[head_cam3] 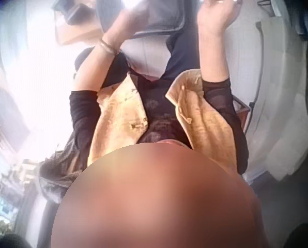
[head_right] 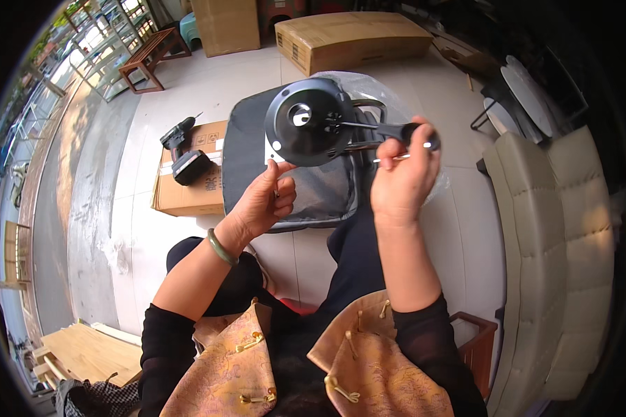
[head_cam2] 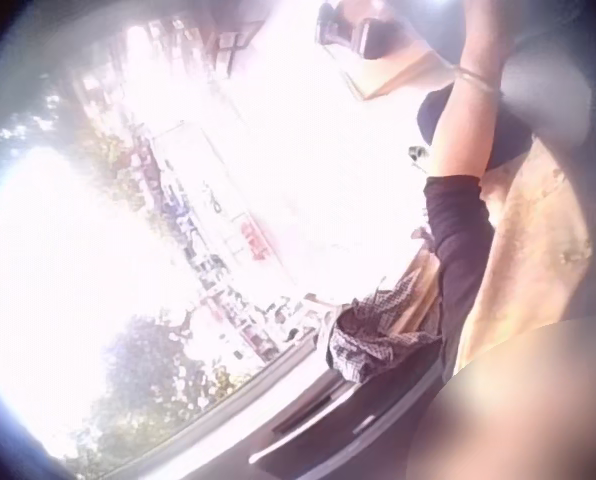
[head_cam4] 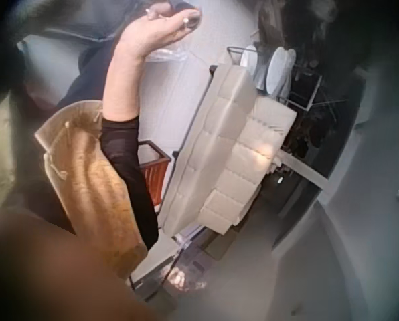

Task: The person assembles an office chair by attaching a metal plate to the underside of the seat cushion using screws and a screwdriver. They then attach a black circular base component to the metal plate, securing it with additional screws.

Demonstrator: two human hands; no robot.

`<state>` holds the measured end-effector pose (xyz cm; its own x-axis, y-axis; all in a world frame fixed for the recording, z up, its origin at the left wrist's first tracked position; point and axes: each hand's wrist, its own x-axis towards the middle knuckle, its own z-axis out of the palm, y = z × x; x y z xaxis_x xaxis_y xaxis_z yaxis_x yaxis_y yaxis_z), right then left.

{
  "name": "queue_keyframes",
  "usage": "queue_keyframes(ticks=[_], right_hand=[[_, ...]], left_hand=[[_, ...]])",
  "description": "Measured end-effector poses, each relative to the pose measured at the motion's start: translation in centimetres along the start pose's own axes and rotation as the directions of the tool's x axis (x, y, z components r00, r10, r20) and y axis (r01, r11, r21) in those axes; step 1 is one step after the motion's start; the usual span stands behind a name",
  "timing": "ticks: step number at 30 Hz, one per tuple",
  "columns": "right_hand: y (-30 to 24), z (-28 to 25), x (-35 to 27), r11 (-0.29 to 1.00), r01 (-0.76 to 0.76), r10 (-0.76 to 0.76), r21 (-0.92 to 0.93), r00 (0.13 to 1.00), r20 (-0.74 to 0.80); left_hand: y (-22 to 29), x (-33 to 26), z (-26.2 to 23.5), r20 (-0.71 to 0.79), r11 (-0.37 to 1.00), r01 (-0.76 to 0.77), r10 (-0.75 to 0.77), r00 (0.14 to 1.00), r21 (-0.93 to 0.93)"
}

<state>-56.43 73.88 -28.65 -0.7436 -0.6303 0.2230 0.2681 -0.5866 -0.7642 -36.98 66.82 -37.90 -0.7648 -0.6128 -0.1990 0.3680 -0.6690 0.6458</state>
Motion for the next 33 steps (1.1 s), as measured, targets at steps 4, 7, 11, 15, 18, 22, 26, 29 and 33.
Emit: queue_keyframes(ticks=[4,7,11,15,18,22,26,29,33], right_hand=[[6.3,2.9,-3.9,0.963,-0.267,0.268,-0.04,0.962,0.046],[8.1,2.0,-5.8,0.854,-0.433,0.491,-0.289,0.855,0.17],[9.6,-0.2,-5.7,0.489,-0.721,0.855,-0.492,0.507,0.106],[13.0,-1.1,-4.9,0.337,-0.77,0.933,-0.541,0.352,0.079],[14.9,-1.7,-5.8,0.351,-0.795,0.915,-0.494,0.403,0.003],[15.8,-2.2,-7.8,0.387,-0.825,0.887,-0.412,0.455,-0.077],[16.2,-2.0,-8.1,0.376,-0.857,0.903,-0.353,0.424,-0.068],[16.6,-2.0,-8.4,0.367,-0.843,0.91,-0.393,0.413,-0.035],[15.7,-2.9,-8.9,0.424,-0.69,0.804,-0.587,0.585,-0.106]], left_hand=[[2.2,0.3,-3.0,-0.259,0.958,-0.225,0.176,0.95,-0.176],[5.1,2.0,-7.3,-0.376,0.971,-0.235,0.201,0.905,-0.046],[6.2,5.4,-11.9,-0.324,0.996,-0.045,0.067,0.944,0.076],[3.7,9.5,-14.6,-0.463,0.94,0.007,0.162,0.871,0.341],[1.7,12.1,-15.4,-0.524,0.728,0.111,0.369,0.768,0.676],[0.7,13.4,-13.8,-0.519,0.637,0.089,0.529,0.671,0.765],[1.5,12.9,-9.5,-0.571,0.874,-0.019,0.334,0.749,0.486],[2.1,12.4,-7.4,-0.556,0.991,-0.049,0.112,0.824,0.126],[2.6,12.4,-7.6,-0.57,0.994,0.004,-0.068,0.819,-0.113]])
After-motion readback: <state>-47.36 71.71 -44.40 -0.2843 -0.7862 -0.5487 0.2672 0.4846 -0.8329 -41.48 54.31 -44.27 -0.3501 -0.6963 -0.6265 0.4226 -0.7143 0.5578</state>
